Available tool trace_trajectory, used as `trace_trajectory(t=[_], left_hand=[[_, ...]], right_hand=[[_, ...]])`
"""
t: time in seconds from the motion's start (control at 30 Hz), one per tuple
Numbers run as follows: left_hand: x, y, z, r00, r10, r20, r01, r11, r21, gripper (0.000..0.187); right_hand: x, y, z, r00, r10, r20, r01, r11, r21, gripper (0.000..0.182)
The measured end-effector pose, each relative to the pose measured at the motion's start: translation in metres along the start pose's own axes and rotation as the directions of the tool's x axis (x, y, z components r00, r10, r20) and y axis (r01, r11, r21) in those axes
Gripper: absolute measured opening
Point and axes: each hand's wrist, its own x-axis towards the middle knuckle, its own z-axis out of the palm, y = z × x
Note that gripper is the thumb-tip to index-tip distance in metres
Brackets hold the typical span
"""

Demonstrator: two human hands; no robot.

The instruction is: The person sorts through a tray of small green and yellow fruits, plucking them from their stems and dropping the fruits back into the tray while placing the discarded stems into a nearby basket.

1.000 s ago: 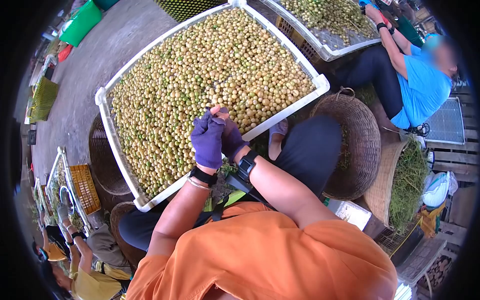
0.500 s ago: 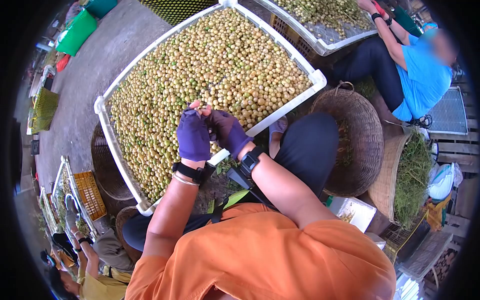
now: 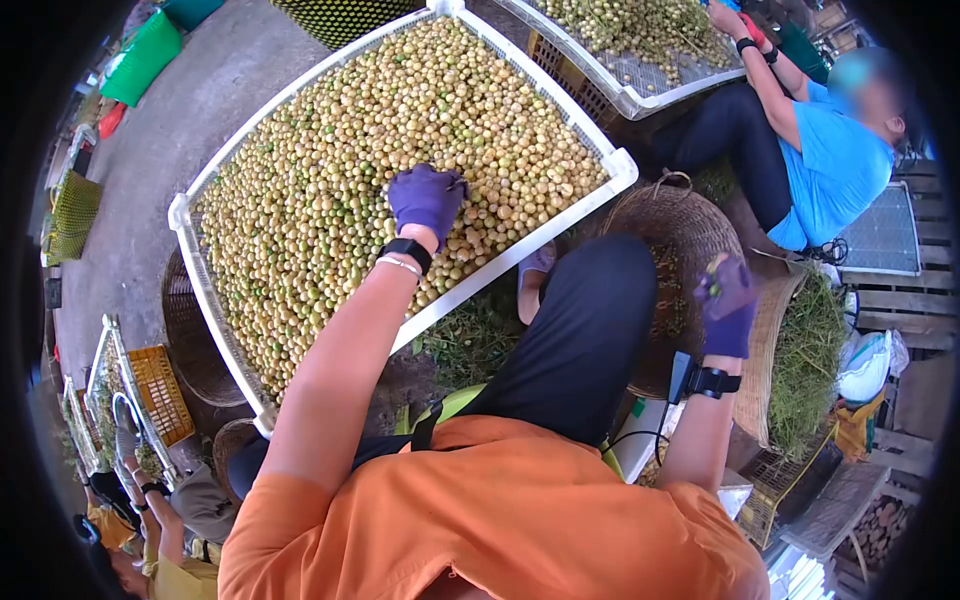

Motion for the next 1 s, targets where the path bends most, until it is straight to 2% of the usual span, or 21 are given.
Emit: trace_trajectory(t=[0.03,0.13,0.17,0.27,0.33,0.4,0.43,0.47,0.5,0.53,0.57,0.6,0.63,0.67,0.73,0.77,0.8,0.87,0.93,1.0], left_hand=[[0.003,0.006,0.003,1.000,-0.015,0.017,0.014,0.999,0.046,0.027],[0.012,0.014,0.009,0.996,-0.036,0.084,0.025,0.992,0.126,0.029],[0.014,0.014,0.009,0.993,-0.038,0.112,0.021,0.989,0.148,0.030],[0.025,0.015,0.004,0.972,-0.046,0.228,0.007,0.986,0.167,0.032],[0.025,0.013,0.003,0.981,-0.004,0.193,-0.024,0.989,0.143,0.031],[0.017,0.007,-0.019,0.976,-0.005,0.219,-0.003,0.999,0.033,0.031],[0.013,0.000,-0.011,0.994,-0.036,0.099,0.041,0.998,-0.053,0.028],[0.008,-0.011,-0.001,0.999,-0.015,0.042,0.026,0.959,-0.283,0.033],[-0.002,-0.013,0.001,0.990,-0.072,0.119,0.136,0.690,-0.711,0.028],[-0.018,-0.012,-0.003,0.972,-0.082,0.220,0.234,0.237,-0.943,0.023],[-0.035,-0.012,-0.008,0.944,0.046,0.326,0.329,-0.109,-0.938,0.018],[-0.055,-0.010,-0.023,0.900,0.206,0.384,0.436,-0.424,-0.794,0.015],[-0.071,-0.004,-0.037,0.862,0.325,0.389,0.505,-0.485,-0.714,0.016],[-0.086,0.004,-0.053,0.808,0.450,0.380,0.584,-0.523,-0.621,0.017],[-0.117,0.022,-0.079,0.796,0.372,0.478,0.604,-0.423,-0.676,0.017],[-0.122,0.023,-0.068,0.799,0.484,0.357,0.561,-0.384,-0.733,0.018],[-0.131,0.029,-0.070,0.787,0.594,0.166,0.507,-0.470,-0.723,0.019],[-0.141,0.037,-0.064,0.758,0.590,0.279,0.600,-0.461,-0.654,0.019],[-0.151,0.043,-0.059,0.693,0.677,0.248,0.648,-0.435,-0.626,0.023],[-0.165,0.050,-0.057,0.659,0.686,0.307,0.692,-0.394,-0.605,0.035]], right_hand=[[0.002,0.023,-0.008,0.940,0.342,0.013,-0.327,0.886,0.329,0.027],[-0.001,0.076,-0.028,0.984,0.144,-0.103,-0.149,0.988,-0.048,0.039],[-0.003,0.080,-0.035,0.992,0.098,-0.078,-0.100,0.995,-0.022,0.046],[-0.011,0.017,-0.020,0.981,0.168,-0.101,-0.155,0.979,0.130,0.042],[-0.013,-0.030,-0.001,0.999,0.008,-0.049,0.001,0.984,0.176,0.039],[-0.013,-0.059,0.021,0.985,-0.175,0.005,0.167,0.949,0.268,0.038],[-0.020,-0.080,0.032,0.984,-0.164,0.065,0.140,0.951,0.274,0.036],[-0.029,-0.104,0.045,0.982,-0.150,0.119,0.112,0.953,0.282,0.033],[-0.039,-0.117,0.058,0.977,-0.134,0.167,0.081,0.954,0.287,0.031],[-0.046,-0.120,0.070,0.962,-0.126,0.241,0.070,0.971,0.229,0.030],[-0.051,-0.121,0.081,0.944,-0.115,0.310,0.065,0.984,0.168,0.029],[-0.058,-0.118,0.096,0.908,-0.308,0.283,0.292,0.951,0.101,0.027],[-0.066,-0.121,0.106,0.894,-0.311,0.321,0.309,0.949,0.060,0.031],[-0.068,-0.112,0.115,0.795,-0.489,0.358,0.508,0.860,0.049,0.036],[-0.090,-0.117,0.124,0.739,-0.480,0.472,0.478,0.868,0.134,0.037],[-0.099,-0.123,0.123,0.679,-0.533,0.506,0.558,0.822,0.117,0.034],[-0.105,-0.114,0.125,0.605,-0.624,0.494,0.645,0.748,0.156,0.031],[-0.121,-0.111,0.116,0.683,-0.470,0.559,0.580,0.814,-0.024,0.028],[-0.129,-0.102,0.100,0.732,-0.458,0.505,0.544,0.839,-0.029,0.023],[-0.129,-0.087,0.076,0.801,-0.410,0.437,0.461,0.887,-0.011,0.021]])
